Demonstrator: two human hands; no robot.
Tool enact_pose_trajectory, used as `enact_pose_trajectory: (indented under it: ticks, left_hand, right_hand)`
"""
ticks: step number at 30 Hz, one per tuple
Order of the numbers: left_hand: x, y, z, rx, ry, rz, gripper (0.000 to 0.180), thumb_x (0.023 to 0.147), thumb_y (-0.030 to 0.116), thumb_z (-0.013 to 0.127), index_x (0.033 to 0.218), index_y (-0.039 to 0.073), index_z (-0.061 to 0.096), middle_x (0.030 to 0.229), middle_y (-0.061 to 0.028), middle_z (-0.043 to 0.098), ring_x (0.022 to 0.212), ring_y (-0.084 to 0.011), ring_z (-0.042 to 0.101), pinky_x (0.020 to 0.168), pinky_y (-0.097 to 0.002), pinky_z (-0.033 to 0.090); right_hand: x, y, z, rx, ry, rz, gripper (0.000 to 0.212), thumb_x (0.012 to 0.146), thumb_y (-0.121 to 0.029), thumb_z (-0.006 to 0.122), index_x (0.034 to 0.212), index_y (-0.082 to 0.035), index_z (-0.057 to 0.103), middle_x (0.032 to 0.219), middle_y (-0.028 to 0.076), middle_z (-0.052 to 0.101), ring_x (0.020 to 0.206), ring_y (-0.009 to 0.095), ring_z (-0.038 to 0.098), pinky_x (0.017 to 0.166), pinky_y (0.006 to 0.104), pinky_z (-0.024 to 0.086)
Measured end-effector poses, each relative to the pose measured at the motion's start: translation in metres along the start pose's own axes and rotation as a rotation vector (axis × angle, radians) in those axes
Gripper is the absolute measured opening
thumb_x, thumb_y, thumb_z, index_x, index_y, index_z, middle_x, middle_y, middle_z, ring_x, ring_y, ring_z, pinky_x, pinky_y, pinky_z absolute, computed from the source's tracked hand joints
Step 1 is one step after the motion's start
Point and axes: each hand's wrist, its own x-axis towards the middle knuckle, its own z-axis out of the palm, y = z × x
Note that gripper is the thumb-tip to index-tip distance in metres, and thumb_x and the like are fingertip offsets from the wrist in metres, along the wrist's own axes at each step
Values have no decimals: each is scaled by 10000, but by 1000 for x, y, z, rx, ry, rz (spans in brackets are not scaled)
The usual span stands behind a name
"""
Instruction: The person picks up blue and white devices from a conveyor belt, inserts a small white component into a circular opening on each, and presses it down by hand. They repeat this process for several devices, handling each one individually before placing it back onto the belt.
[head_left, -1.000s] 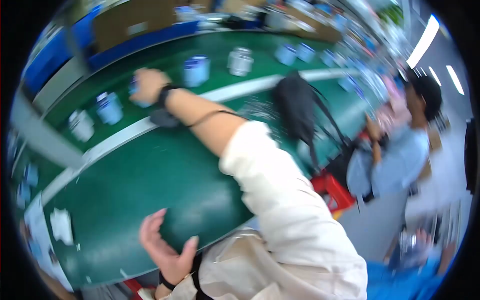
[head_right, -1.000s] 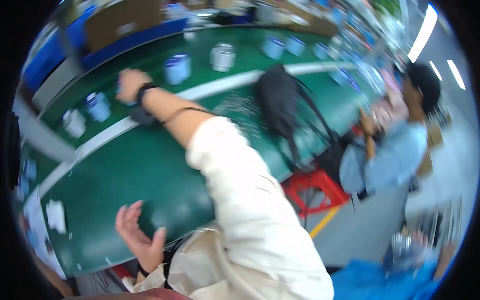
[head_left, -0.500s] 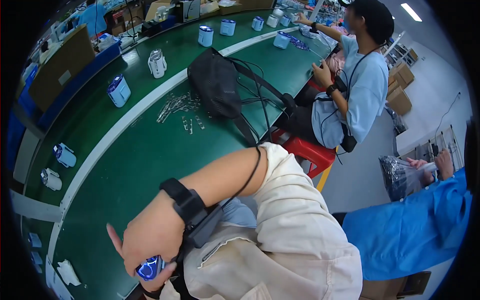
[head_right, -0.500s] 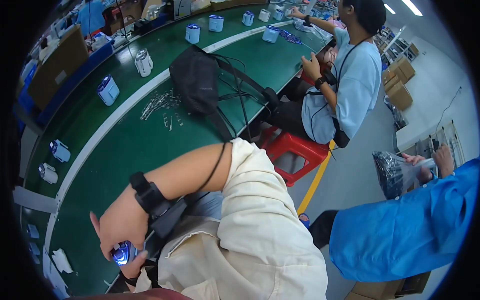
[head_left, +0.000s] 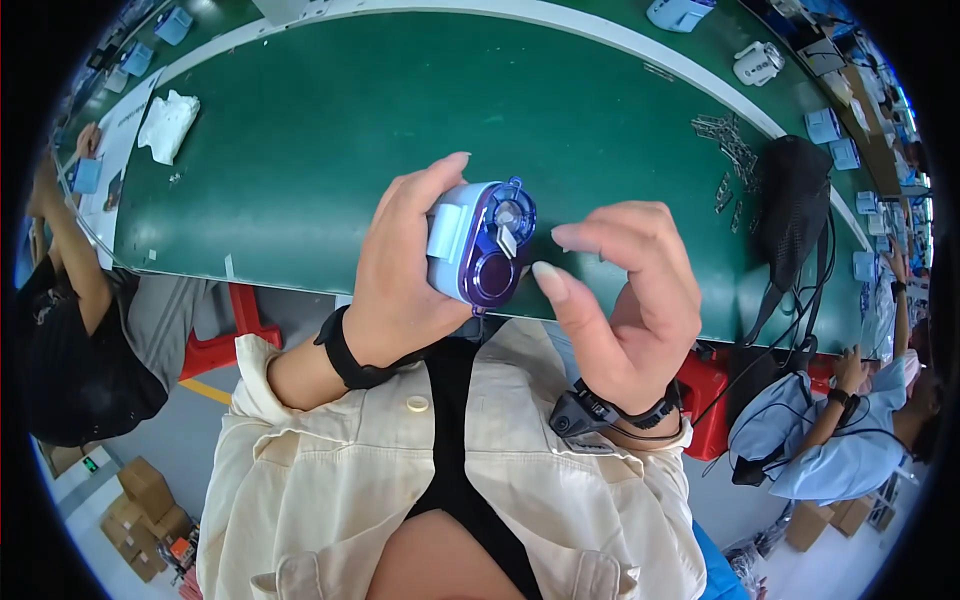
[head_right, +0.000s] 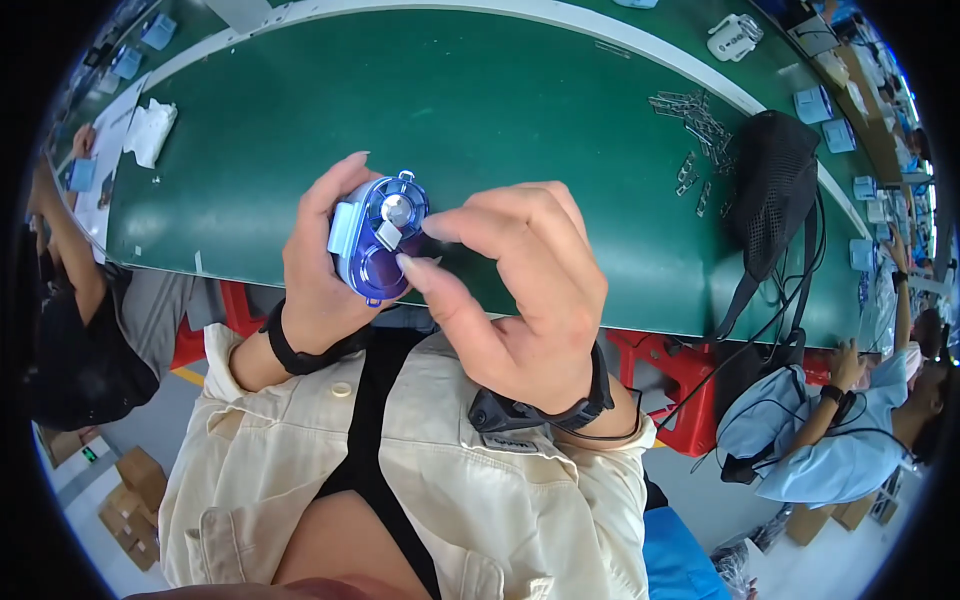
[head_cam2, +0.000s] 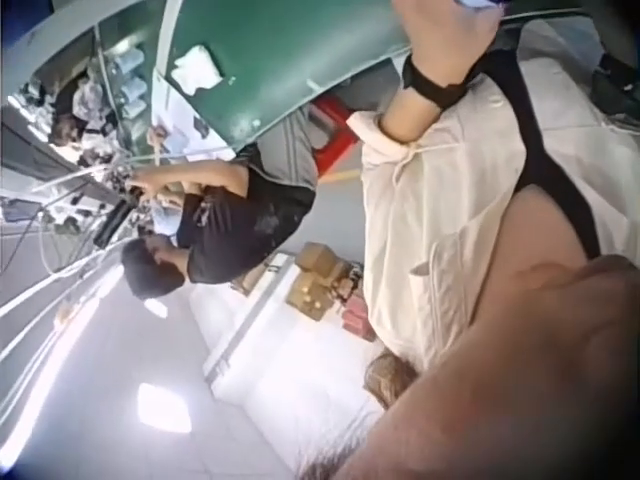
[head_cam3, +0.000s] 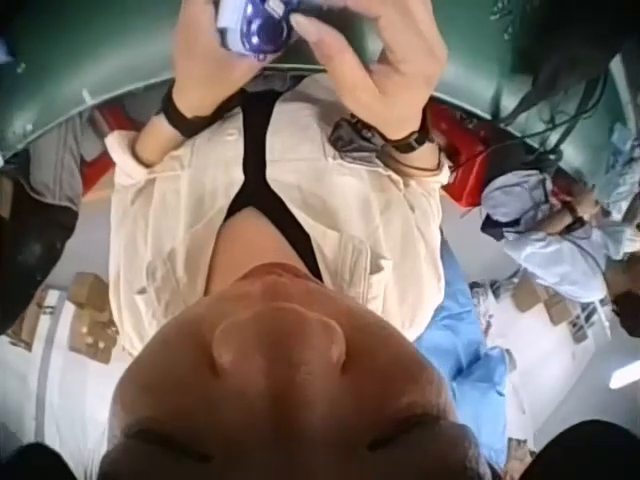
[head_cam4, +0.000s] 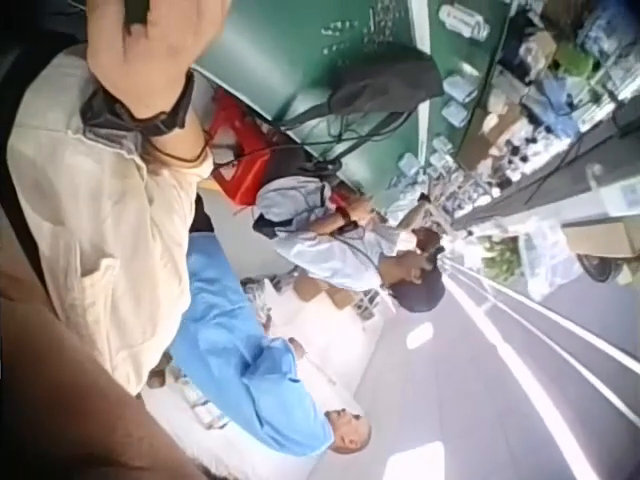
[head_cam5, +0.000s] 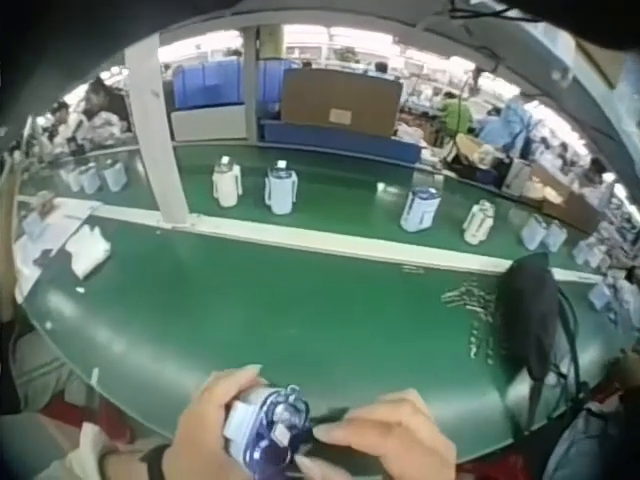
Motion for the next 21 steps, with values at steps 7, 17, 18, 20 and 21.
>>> enact_pose_trajectory:
  ticks: [7, 17, 18, 20, 21]
  left_hand:
    - [-2, 0, 4, 41, 14, 96, 793, 622, 128, 847, 1302, 19, 454, 1144, -174, 576, 1004, -343, 577, 843, -411, 481]
    - [-3, 0, 1, -89, -51, 71, 770, 628, 152, 848, 1283, 17, 466, 1124, -169, 582, 996, -344, 578, 844, -398, 482]
    - [-3, -1, 1, -84, -48, 66, 775, 626, 154, 849, 1285, 17, 465, 1129, -171, 578, 998, -346, 578, 848, -396, 481]
    - [-4, -3, 0, -79, -43, 63, 784, 621, 157, 850, 1290, 17, 465, 1140, -175, 572, 1002, -349, 577, 855, -393, 479]
    - [-5, -2, -2, -86, -45, 73, 784, 621, 157, 850, 1290, 17, 465, 1140, -175, 572, 1002, -349, 577, 855, -393, 479]
  right_hand:
    - [5, 1, 5, -39, -93, -66, 188, 697, 18, 761, 862, 22, 671, 813, 102, 624, 723, 205, 565, 632, 292, 432]
    - [9, -5, 1, 505, -129, 477, 140, 753, 60, 719, 892, 43, 705, 748, 99, 639, 678, 148, 569, 573, 237, 404]
    - [9, -4, 3, 475, -138, 437, 141, 755, 56, 719, 896, 45, 708, 739, 96, 639, 668, 146, 570, 561, 236, 400]
    - [8, -1, 7, 360, -109, 316, 138, 758, 45, 722, 895, 40, 711, 736, 94, 643, 655, 150, 571, 555, 243, 403]
    - [7, 0, 9, 242, -79, 196, 134, 762, 35, 725, 895, 35, 713, 732, 93, 646, 642, 154, 573, 548, 251, 406]
